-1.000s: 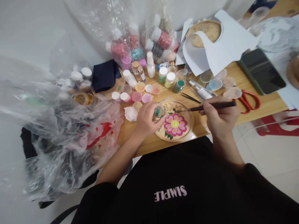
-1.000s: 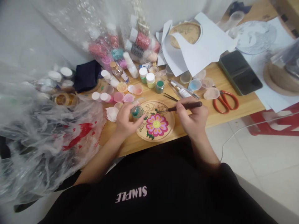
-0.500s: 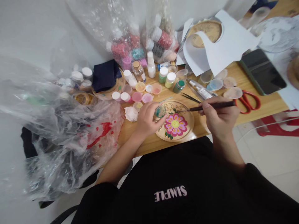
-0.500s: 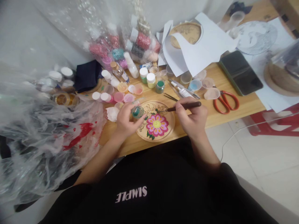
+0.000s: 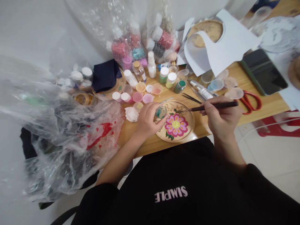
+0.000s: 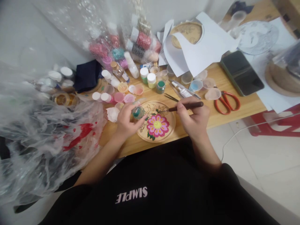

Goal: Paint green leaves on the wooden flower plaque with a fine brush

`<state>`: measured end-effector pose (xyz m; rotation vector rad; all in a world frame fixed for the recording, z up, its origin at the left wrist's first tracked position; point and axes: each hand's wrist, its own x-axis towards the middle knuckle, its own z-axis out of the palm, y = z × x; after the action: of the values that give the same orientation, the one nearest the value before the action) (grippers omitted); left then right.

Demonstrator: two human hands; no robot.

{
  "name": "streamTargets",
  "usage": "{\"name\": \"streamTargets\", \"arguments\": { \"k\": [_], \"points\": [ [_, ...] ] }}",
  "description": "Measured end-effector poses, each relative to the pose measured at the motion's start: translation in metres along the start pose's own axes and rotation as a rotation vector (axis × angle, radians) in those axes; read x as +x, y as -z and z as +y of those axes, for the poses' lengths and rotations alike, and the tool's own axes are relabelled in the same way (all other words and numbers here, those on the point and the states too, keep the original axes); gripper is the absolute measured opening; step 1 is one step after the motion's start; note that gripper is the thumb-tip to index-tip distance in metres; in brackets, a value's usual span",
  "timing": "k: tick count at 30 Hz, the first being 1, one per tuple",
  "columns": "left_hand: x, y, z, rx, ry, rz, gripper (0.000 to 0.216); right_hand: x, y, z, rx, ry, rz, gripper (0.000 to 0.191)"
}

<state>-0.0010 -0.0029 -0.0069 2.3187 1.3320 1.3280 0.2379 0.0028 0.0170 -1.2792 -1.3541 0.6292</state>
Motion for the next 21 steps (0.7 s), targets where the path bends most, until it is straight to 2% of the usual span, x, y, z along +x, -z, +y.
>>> {"name": "streamTargets", "arguments": {
  "k": [14, 21],
  "points": [
    [0.0036, 0.0010, 0.0010, 0.066, -0.035, 0.016, 0.037, -0.0011, -0.0002, -0.0002, -0.005, -0.025, 0.002, 0.010],
    [0.0035, 0.0011, 0.0012, 0.083, -0.033, 0.028, 0.036, -0.0010, -0.0004, -0.0002, 0.009, 0.014, 0.021, 0.012]
  ]
}}
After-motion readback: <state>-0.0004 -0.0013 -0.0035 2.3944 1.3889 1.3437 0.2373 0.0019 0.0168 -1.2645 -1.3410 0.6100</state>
